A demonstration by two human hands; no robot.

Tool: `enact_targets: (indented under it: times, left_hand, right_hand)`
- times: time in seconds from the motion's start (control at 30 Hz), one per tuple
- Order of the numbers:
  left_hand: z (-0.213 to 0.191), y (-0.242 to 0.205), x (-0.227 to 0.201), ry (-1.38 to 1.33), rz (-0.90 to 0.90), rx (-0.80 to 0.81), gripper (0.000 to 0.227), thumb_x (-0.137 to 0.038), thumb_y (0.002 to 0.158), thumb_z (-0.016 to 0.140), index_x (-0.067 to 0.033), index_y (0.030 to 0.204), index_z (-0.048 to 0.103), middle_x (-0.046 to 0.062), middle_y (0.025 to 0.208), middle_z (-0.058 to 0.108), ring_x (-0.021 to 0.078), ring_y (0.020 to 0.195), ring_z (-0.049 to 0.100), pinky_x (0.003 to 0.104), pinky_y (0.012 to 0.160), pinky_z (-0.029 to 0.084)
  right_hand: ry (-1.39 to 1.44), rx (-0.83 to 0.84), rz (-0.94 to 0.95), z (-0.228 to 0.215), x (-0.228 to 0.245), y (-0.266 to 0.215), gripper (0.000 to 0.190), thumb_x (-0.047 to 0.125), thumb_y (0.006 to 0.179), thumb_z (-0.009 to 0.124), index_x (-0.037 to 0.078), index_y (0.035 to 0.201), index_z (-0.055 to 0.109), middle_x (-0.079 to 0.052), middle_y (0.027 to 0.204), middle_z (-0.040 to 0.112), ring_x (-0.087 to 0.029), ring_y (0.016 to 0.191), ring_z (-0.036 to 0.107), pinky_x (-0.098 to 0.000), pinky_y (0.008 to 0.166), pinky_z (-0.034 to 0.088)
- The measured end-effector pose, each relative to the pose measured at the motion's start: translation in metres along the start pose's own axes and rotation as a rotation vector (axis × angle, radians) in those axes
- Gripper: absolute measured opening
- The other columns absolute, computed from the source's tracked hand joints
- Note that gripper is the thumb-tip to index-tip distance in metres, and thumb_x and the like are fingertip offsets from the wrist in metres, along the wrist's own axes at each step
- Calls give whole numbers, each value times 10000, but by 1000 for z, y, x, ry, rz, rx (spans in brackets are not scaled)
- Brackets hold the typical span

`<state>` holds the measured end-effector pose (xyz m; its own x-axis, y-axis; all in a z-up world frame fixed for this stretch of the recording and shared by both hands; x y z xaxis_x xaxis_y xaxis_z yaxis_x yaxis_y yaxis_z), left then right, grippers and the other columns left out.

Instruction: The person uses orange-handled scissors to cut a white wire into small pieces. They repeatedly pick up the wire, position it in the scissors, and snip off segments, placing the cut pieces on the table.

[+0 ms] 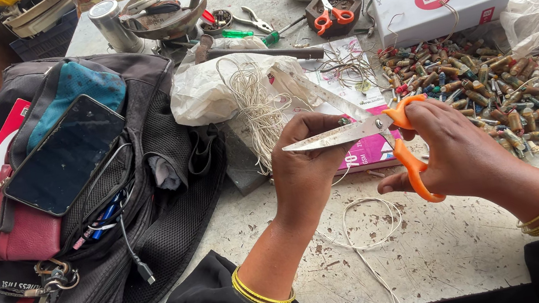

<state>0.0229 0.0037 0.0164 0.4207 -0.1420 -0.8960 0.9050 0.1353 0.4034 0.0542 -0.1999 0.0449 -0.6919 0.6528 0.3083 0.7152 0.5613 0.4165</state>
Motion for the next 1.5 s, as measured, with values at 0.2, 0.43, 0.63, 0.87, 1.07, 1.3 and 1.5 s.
enact_targets:
  times: [0.2,0.43,0.63,0.87,1.07,1.3,1.5]
  left_hand:
    - [-1,1,2,24,-17,8,176,-13,892,794,-18,1041,701,18,935,744,28,834,667,179,716,570]
    - [-3,1,-2,172,65,-19,193,-18,861,825,-20,1016,709,24,912,761,25,833,679,177,721,574]
    - [-5,2,-4,239,62,-42,188,-50,847,846,-20,991,728,29,871,774,27,810,697,179,698,577]
    - [-6,3,-6,261,105,-37,186,-43,847,850,1,981,728,50,889,777,40,835,710,183,727,583]
    - [-5,4,-4,50,23,-15,156,14,860,810,9,986,717,45,934,761,54,871,712,186,760,595]
    - [-7,5,-3,17,9,10,173,54,863,805,22,1006,712,78,946,763,73,879,715,202,767,598]
    - [-5,5,1,-161,-11,28,256,62,875,749,4,1107,659,75,984,770,81,910,733,212,818,614]
  right_hand:
    - [0,28,-17,0,1,0,875,619,485,910,-4,982,548,-175,952,577,-360,922,579,-442,844,455]
    - [72,91,63,1,5,0,818,574,488,923,26,988,579,-126,882,597,-307,817,580,-419,739,458]
    - [71,121,92,-1,7,1,769,600,506,960,23,828,568,-113,767,548,-281,717,534,-408,642,438]
    - [66,125,118,-3,9,1,725,571,529,969,41,790,550,-108,677,504,-280,635,487,-413,577,391]
    - [67,53,59,-3,9,1,628,487,574,929,20,723,537,-101,626,495,-288,574,468,-424,538,374]
    - [64,14,41,-6,12,0,546,459,613,912,44,788,601,-94,654,578,-285,576,559,-415,532,449]
    - [19,86,130,-9,11,-1,599,517,613,944,63,856,637,-98,642,611,-307,583,602,-435,555,476]
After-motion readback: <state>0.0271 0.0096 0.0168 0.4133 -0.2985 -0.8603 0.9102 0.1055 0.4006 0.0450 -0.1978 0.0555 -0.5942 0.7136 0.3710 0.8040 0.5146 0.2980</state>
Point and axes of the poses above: each hand's wrist, its own y-axis towards the middle knuckle, its own z-axis out of the palm, x = y × z, the point moved 3 cm from there along y, towards the middle knuckle
